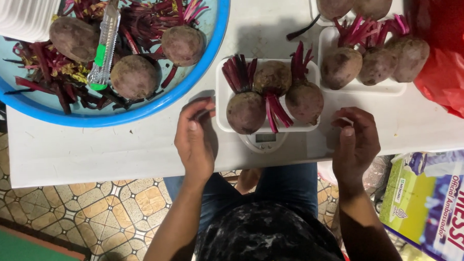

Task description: Trimming beet stems and arranging them on foam trays for packaging.

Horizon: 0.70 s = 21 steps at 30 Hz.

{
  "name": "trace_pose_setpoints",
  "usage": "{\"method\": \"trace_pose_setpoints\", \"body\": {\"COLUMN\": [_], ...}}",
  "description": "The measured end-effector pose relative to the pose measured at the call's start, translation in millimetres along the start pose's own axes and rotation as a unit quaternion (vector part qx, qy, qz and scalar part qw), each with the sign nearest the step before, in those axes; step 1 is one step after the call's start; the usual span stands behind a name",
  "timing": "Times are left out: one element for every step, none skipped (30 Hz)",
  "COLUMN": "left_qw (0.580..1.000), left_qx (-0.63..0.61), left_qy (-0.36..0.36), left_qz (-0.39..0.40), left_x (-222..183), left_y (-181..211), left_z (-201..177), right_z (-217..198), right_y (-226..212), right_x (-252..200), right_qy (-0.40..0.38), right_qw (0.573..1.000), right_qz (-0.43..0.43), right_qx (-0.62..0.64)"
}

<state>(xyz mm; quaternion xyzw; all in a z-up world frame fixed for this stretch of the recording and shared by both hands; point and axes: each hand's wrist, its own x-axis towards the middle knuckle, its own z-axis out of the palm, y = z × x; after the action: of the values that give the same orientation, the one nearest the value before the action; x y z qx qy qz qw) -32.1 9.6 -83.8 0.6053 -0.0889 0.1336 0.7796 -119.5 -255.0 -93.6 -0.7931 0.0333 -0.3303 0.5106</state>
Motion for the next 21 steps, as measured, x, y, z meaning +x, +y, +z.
{"method": "trace_pose_setpoints", "body": {"left_qw": [1.0,1.0,0.995,0.984,0.984,0.957,0.915,0.913,0.894,0.875,0.874,0.826,0.768,0.768,0.737,0.704,0.705,0.68,0.652,0.651,0.632], "left_qx": [0.011,0.011,0.073,0.134,0.134,0.205,0.273,0.276,0.292,0.306,0.309,0.387,0.46,0.461,0.491,0.519,0.518,0.541,0.563,0.564,0.579], "left_qy": [-0.001,-0.001,0.001,0.002,0.002,-0.015,-0.033,-0.034,-0.079,-0.123,-0.123,-0.195,-0.264,-0.263,-0.28,-0.296,-0.296,-0.326,-0.356,-0.354,-0.354], "left_qz": [0.018,0.019,0.066,0.114,0.115,0.207,0.295,0.3,0.33,0.355,0.355,0.36,0.359,0.358,0.371,0.383,0.383,0.372,0.361,0.363,0.375], "left_x": [0.0,0.5,0.9,1.9,-0.3,-2.3,-4.2,-1.7,0.5,-1.6,7.8,16.7,25.7,30.4,35.0,39.0,44.1,50.7,57.5,60.6,63.7], "left_y": [1.0,6.1,11.6,17.2,11.1,4.7,-1.4,10.3,21.8,33.2,50.7,67.7,84.7,85.3,85.8,85.7,90.6,95.7,101.1,103.7,106.4], "left_z": [0.2,0.1,0.1,0.4,-0.6,-1.5,-2.3,6.3,14.8,24.1,27.2,31.5,35.9,38.1,40.3,43.4,43.2,43.4,43.5,45.0,46.5], "right_z": [-0.3,-0.7,-1.4,-2.0,-2.4,-2.7,-3.0,-1.5,0.2,-1.5,0.9,1.6,2.2,1.9,1.4,-0.5,-2.0,-2.8,-3.5,-5.0,-6.4], "right_y": [-0.1,-1.1,-2.4,-3.7,-1.0,2.2,5.2,5.5,5.8,5.2,-1.5,-8.3,-15.0,-13.2,-11.2,-9.3,-10.1,-10.6,-11.4,-10.7,-10.1], "right_x": [0.1,0.6,1.1,2.4,1.9,1.3,0.8,1.9,2.6,1.1,0.4,0.5,0.5,0.4,0.4,0.0,-1.0,-0.5,0.2,0.1,0.0], "right_qy": [-0.001,-0.001,-0.002,-0.004,-0.003,-0.001,0.001,0.004,0.007,0.008,0.007,0.015,0.022,0.022,0.022,0.023,0.023,0.024,0.024,0.025,0.024], "right_qw": [1.0,1.0,1.0,1.0,1.0,1.0,1.0,0.999,0.999,0.999,0.999,1.0,1.0,1.0,1.0,1.0,1.0,1.0,1.0,1.0,1.0], "right_qz": [-0.001,-0.002,-0.007,-0.012,-0.014,-0.019,-0.025,-0.027,-0.032,-0.034,-0.033,-0.012,0.008,0.008,0.003,-0.002,-0.003,0.002,0.007,0.005,0.009], "right_qx": [0.0,0.0,0.0,0.0,0.001,0.007,0.013,0.018,0.013,0.005,0.007,0.0,-0.007,-0.007,0.002,0.009,0.007,0.005,0.004,0.006,-0.001]}}
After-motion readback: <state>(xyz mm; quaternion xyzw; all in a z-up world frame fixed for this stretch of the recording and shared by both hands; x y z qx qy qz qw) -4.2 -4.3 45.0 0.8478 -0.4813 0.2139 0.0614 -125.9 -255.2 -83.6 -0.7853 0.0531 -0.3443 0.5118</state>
